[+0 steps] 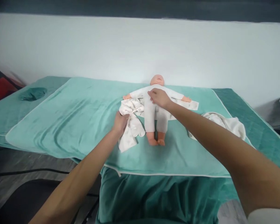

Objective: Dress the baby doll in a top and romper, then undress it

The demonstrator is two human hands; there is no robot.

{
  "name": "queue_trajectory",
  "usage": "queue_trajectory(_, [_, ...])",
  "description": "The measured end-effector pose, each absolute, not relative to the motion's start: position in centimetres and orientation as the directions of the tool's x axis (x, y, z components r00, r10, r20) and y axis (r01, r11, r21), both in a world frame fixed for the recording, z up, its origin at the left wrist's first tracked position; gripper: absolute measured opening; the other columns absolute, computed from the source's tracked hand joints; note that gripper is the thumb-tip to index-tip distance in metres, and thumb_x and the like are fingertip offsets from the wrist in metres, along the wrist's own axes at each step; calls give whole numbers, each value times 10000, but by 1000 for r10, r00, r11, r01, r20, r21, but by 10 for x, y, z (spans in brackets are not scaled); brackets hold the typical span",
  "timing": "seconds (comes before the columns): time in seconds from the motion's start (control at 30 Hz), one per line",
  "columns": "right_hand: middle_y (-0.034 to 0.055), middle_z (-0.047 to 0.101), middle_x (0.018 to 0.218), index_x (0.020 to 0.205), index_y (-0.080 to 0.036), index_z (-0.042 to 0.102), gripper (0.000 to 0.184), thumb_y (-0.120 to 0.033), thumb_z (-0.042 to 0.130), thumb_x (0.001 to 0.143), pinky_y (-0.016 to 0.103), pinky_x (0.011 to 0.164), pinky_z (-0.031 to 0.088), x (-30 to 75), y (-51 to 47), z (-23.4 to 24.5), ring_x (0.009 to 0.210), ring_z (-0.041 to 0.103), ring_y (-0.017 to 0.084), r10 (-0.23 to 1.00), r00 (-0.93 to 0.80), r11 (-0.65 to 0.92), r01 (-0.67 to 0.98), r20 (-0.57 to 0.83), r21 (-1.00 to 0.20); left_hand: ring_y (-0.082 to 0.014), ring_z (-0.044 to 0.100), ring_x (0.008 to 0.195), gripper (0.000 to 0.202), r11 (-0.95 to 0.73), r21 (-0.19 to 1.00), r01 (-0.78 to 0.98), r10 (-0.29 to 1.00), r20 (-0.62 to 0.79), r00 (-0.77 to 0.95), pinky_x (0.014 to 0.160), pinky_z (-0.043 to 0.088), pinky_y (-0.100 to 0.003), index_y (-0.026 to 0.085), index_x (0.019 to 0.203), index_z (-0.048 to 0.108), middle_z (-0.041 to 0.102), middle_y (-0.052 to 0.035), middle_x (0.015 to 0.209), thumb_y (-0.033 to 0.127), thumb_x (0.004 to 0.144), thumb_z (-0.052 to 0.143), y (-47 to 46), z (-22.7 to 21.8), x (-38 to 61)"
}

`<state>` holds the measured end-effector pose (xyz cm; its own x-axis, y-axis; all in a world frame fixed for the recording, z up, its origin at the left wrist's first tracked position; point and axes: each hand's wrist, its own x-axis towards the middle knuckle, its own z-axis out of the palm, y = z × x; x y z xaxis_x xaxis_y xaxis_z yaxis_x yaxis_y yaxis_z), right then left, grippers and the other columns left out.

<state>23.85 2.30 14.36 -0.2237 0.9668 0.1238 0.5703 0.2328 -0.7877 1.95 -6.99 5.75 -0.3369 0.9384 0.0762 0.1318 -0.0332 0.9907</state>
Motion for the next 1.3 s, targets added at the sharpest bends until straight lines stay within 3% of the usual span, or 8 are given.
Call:
queue_trajectory(0.1, [112,676,1065,1007,-172,639,261,-396,625,873,444,952,492,262,64,134,975,636,258,941,-85,284,722,326,-631,-306,478,1376,476,-152,906,395,858,319,-402,1195,363,-486,148,1247,593,578,-158,1387,160,773,640,-67,69,29])
queue_trajectory(0.17, [174,582,1278,1192,-138,585,441,-382,667,834,490,1044,452,275,94,124,1152,585,303,930,4,224,787,368,-575,-273,481,1377,395,-247,875,417,892,373,-254,1199,360,-451,164,1232,607,576,-136,1402,208,839,609,-69,77,44])
queue_trajectory(0.27, [249,462,1427,1378,-90,453,752,-483,729,799,542,1121,394,289,134,111,1323,482,375,949,157,19,839,275,-544,-247,653,1126,311,-30,969,247,999,33,-9,1030,504,-404,179,1149,641,688,-117,1232,370,908,596,-64,82,71])
queue_trajectory(0.4, [283,522,1413,1499,-58,301,979,-671,666,828,531,1129,409,301,167,106,1339,512,401,986,162,-157,804,-42,-573,-277,687,1112,458,260,966,-1,963,-259,73,953,544,-399,210,1206,631,716,-114,1247,521,872,662,-41,79,97])
queue_trajectory(0.57, [224,572,1429,1428,-154,456,844,-744,601,841,516,1085,461,305,182,111,1275,586,376,991,-1,-83,786,-135,-612,-276,723,1068,505,357,883,-305,933,-321,163,916,583,-392,220,1244,651,730,-115,1250,491,826,734,-14,88,104])
queue_trajectory(0.8, [199,563,1454,1399,-173,498,830,-747,634,816,492,1040,513,241,190,142,1245,606,364,981,-155,35,737,-119,-675,-238,720,742,476,411,840,-354,911,-368,184,710,610,-403,170,1149,686,774,-128,982,459,781,774,-1,124,38])
queue_trajectory(1.03, [252,501,1498,1428,-90,454,883,-685,688,818,497,1119,467,101,207,154,1311,566,370,932,-346,137,619,-112,-774,-246,706,738,428,412,890,-195,911,-410,51,725,597,-445,119,1069,682,761,-118,839,479,838,681,5,135,-93])
queue_trajectory(1.3, [192,599,1418,1328,-94,553,658,-529,702,857,536,1177,402,-13,211,128,1347,546,355,855,-518,297,443,29,-846,-275,708,784,577,454,888,-69,886,-458,-70,713,584,-434,127,1146,666,765,-140,952,556,765,731,10,105,-203])
